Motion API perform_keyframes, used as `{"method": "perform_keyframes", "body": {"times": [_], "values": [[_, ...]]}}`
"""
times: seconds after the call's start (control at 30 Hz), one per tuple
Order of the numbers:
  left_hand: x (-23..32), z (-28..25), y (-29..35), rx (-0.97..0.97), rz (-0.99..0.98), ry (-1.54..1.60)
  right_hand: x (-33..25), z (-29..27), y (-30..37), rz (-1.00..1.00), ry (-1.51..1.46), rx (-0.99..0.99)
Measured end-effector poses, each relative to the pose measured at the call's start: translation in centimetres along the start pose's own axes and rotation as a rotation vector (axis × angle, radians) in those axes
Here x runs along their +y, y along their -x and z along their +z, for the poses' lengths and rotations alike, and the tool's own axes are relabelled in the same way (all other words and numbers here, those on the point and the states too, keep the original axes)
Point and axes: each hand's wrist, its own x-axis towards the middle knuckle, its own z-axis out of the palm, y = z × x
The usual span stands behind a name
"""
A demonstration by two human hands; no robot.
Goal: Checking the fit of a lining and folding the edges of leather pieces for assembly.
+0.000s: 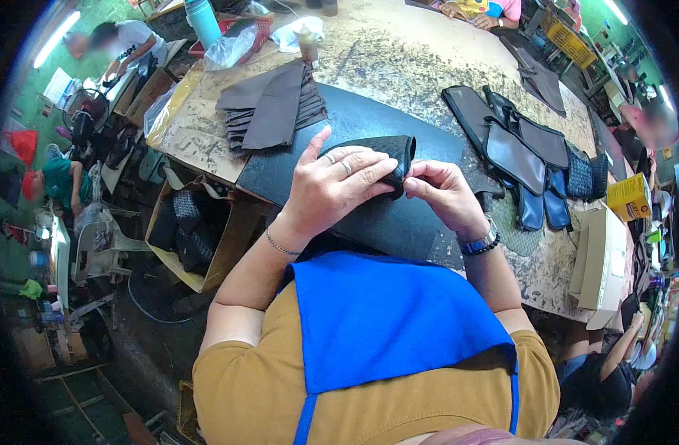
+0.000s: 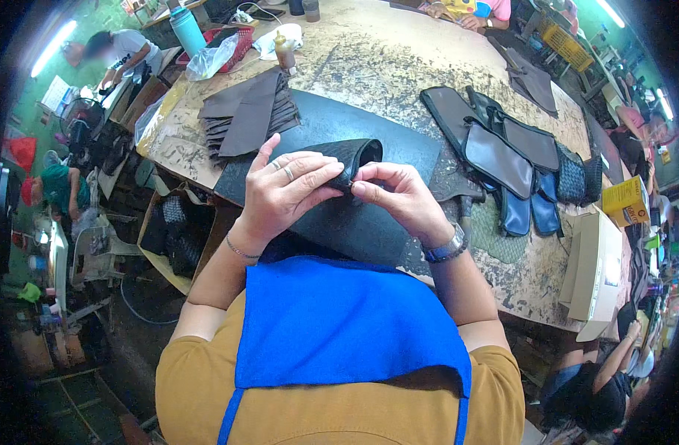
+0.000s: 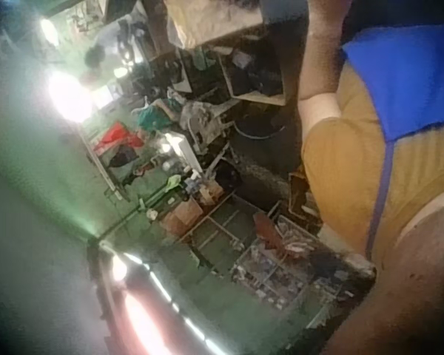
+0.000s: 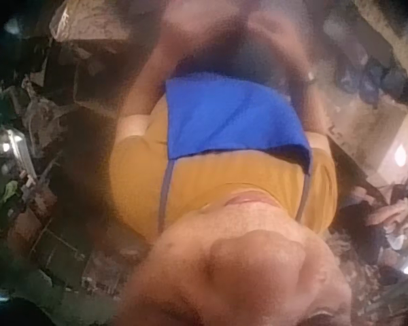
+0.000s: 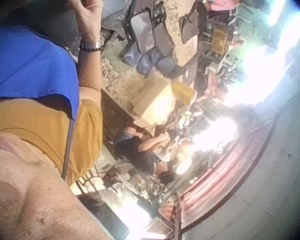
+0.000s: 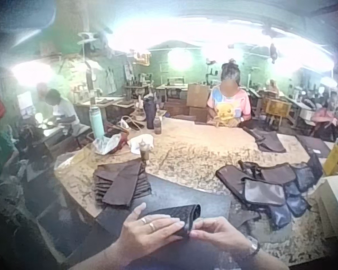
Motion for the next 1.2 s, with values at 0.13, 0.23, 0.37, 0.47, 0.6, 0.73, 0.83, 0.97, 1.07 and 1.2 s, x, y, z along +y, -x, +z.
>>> {"method": "perform_keyframes", "body": {"times": [0.13, 0.23, 0.37, 0.47, 0.6, 0.73, 0.83, 0.97, 1.07, 1.2], "values": [[0.1, 0.0, 0.0, 0.015, 0.007, 0.018, 0.4, 0.7, 0.0, -0.003, -0.124, -0.024], [-0.1, -0.1, -0.2, 0.008, 0.037, 0.000, 0.6, 1.2, 0.0, 0.000, -0.145, 0.008], [0.0, -0.8, -0.9, -0.023, 0.005, 0.129, -0.5, 1.7, 0.4, -0.043, -0.132, 0.006], [-1.0, -0.6, -0.9, -0.053, -0.076, 0.268, -4.6, 1.6, 0.7, 0.060, 0.169, -0.064], [-3.2, 0.7, -1.4, -0.131, -0.250, 0.559, -7.5, 0.7, -0.7, -0.646, 1.197, 0.149], [-6.7, 4.7, -1.3, -0.302, -0.554, 1.073, -3.9, -0.8, -3.2, -0.048, 0.628, -0.022], [-9.0, 8.9, -0.2, -0.251, -0.676, 1.210, -2.9, -0.1, -4.1, -0.118, 0.909, 0.123], [-9.8, 10.2, 0.6, -0.337, -0.743, 1.239, -1.6, -0.3, -4.7, 0.062, 0.800, 0.193], [-9.2, 8.3, -0.1, -0.402, -0.724, 1.120, -0.4, -1.1, -4.8, -0.044, 0.913, 0.190], [-8.8, 7.4, -0.6, -0.468, -0.705, 1.053, -0.4, -1.1, -4.8, -0.016, 0.948, 0.156]]}}
